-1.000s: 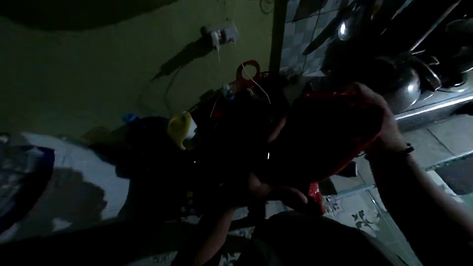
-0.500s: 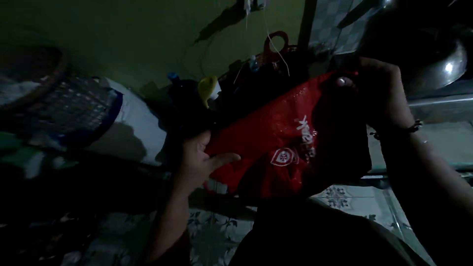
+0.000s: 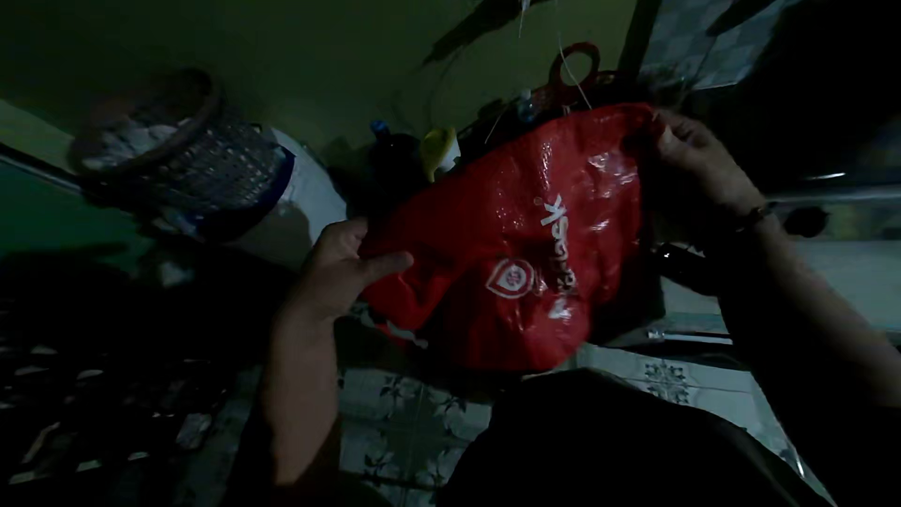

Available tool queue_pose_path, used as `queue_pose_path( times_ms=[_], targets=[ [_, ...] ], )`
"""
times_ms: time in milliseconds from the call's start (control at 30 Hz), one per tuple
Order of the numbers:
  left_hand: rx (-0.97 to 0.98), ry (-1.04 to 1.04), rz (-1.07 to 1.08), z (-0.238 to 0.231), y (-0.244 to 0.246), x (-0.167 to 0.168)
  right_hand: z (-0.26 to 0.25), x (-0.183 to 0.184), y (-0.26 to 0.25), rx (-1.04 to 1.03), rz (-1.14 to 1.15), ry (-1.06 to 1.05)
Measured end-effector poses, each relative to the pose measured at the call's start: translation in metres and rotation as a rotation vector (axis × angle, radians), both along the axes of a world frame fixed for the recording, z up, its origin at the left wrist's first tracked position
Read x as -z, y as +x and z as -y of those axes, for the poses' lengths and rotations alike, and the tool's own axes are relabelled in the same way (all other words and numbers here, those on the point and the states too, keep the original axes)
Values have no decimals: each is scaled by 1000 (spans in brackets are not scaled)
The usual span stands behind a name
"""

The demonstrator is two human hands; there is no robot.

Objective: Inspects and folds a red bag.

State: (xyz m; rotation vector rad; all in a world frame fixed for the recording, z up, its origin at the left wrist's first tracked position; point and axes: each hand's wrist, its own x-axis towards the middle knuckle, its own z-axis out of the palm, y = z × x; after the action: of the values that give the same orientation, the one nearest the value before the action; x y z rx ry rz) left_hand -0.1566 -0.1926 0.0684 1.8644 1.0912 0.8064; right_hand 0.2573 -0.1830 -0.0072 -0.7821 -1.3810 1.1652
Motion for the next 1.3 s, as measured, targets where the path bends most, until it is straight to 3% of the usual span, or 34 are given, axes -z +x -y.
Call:
queue_pose_path(
  times_ms=[100, 200, 333, 433, 567, 733, 900, 1133, 1233, 1300],
  targets=[
    [-13, 30, 150, -5, -12, 2, 7, 35, -18, -222, -92, -201],
    [-9, 52, 214, -9, -26, 1, 13, 78, -47, -406, -34, -259],
    [24, 48, 269, -6, -37, 2, 12, 110, -91, -398, 66, -286],
    [89, 52, 354, 0, -40, 10, 25, 110, -108, -382, 114, -362],
    [174, 92, 417, 10, -45, 23, 41, 113, -133, -611, -412, -536],
    [96, 110, 342, 29, -76, 33, 33, 99, -128, -234, -390, -503],
    [-241, 0, 1, 56, -96, 39, 37, 72, -89, 85, -177, -334],
    [-269, -63, -189, 44, -107, 109, 39, 56, -77, 69, -29, 181],
    [-309, 5, -197, 42, -100, 139, 46, 54, -81, 95, 26, 236],
    [-306, 98, -81, 48, -89, 141, 55, 53, -85, 124, 40, 223]
  ],
)
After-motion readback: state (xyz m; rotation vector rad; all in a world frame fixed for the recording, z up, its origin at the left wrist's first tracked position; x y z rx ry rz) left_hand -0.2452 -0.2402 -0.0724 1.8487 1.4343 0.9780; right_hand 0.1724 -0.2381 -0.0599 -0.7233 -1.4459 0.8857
